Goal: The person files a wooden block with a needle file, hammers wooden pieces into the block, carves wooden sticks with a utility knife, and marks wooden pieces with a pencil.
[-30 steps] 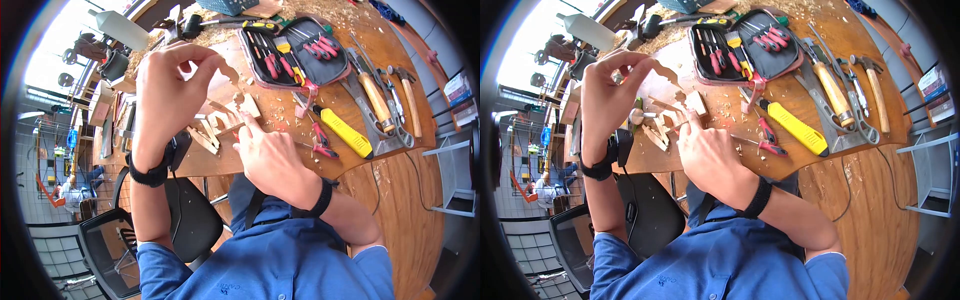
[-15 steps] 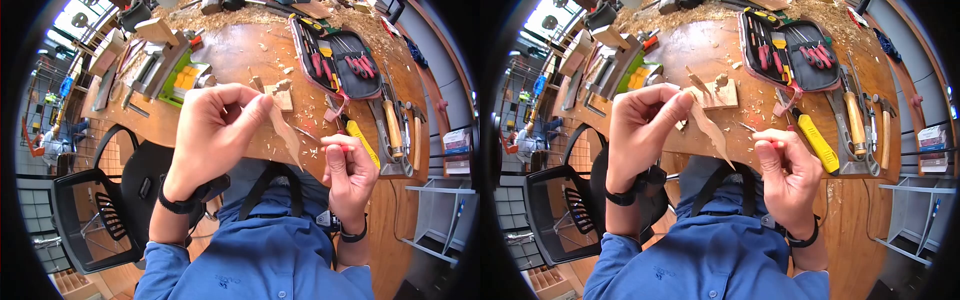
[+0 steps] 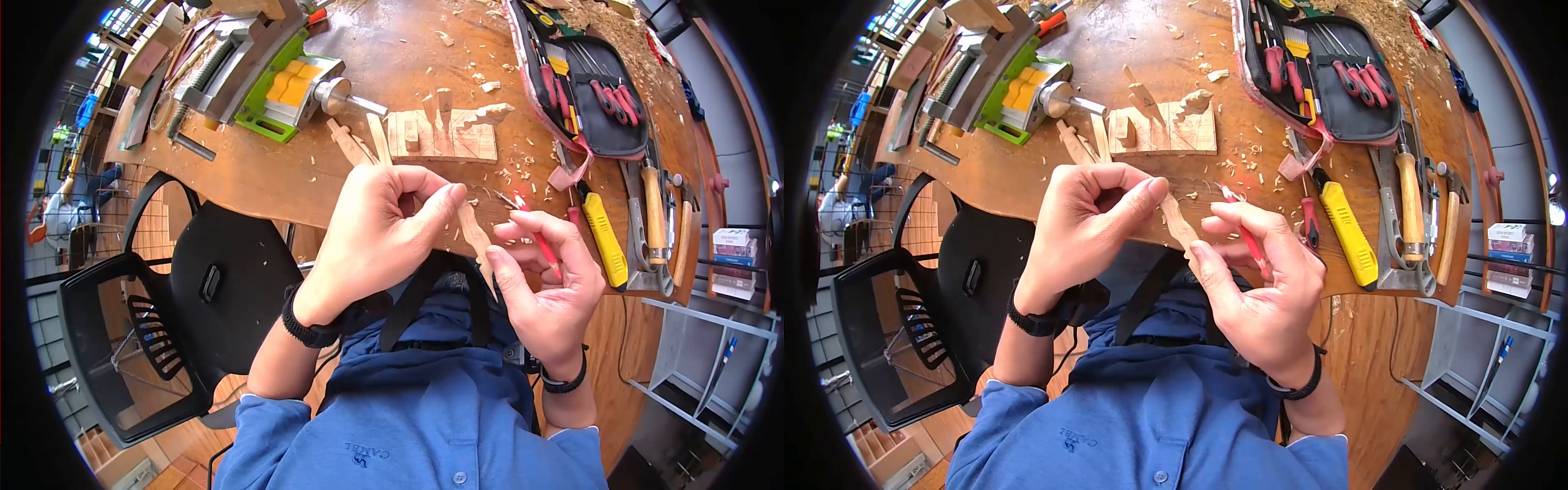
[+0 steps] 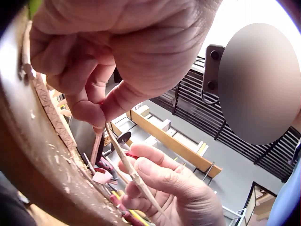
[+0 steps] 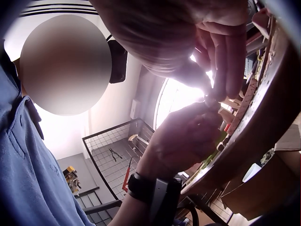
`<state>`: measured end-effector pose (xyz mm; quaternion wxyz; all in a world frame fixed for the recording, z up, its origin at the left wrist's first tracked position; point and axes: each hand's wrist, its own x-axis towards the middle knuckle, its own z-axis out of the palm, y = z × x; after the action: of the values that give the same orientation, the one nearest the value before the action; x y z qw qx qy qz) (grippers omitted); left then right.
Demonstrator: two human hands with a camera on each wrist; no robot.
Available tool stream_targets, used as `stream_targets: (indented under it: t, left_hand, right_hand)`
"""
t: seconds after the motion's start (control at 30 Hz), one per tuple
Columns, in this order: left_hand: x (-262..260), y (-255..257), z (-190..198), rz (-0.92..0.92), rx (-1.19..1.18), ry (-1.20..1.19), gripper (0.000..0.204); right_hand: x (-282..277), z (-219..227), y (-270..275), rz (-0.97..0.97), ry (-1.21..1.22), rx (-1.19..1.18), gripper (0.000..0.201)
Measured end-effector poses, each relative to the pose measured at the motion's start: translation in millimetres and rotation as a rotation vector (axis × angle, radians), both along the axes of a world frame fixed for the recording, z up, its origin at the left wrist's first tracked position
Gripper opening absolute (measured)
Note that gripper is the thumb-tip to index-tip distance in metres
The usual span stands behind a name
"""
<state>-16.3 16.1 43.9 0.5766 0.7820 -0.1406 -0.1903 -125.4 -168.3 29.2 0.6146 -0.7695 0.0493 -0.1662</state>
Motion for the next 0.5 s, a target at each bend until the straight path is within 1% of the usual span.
stream_targets:
  t: [0.03, 0.07, 0.1, 0.23, 0.3, 0.33, 0.4, 0.43, 0.5]
  left_hand:
    - [1, 0, -3, 0.004, -0.004, 0.006, 0.024]
    - [1, -1, -6, 0.002, 0.04, -0.039, 0.024]
    - [1, -1, -10, 0.0, 0.084, -0.085, 0.023]
    - [-2, -3, -23, 0.054, 0.067, -0.15, 0.019]
    - [-6, -1, -20, 0.083, 0.164, -0.383, 0.016]
    - [-8, 1, -19, 0.083, 0.164, -0.381, 0.016]
    - [-12, 6, -19, 0.009, 0.184, -0.595, 0.023]
    - [-12, 8, -23, -0.032, 0.175, -0.685, 0.034]
    - [-16, 4, -25, -0.055, 0.153, -0.701, 0.037]
  right_hand:
    - [2, -2, 0, 0.007, -0.009, -0.065, 0.042]
    - [4, -3, 1, 0.011, -0.003, -0.068, 0.042]
    - [6, -3, 3, -0.009, 0.024, -0.037, 0.043]
    - [13, -10, 7, -0.051, 0.079, 0.03, 0.046]
    - [14, -8, 8, -0.05, 0.101, 0.019, 0.047]
    - [14, -8, 8, -0.049, 0.12, 0.009, 0.047]
    - [14, -9, 7, -0.048, 0.117, -0.012, 0.047]
    - [14, -10, 6, -0.045, 0.11, -0.033, 0.047]
    - [14, -9, 6, -0.038, 0.105, -0.045, 0.047]
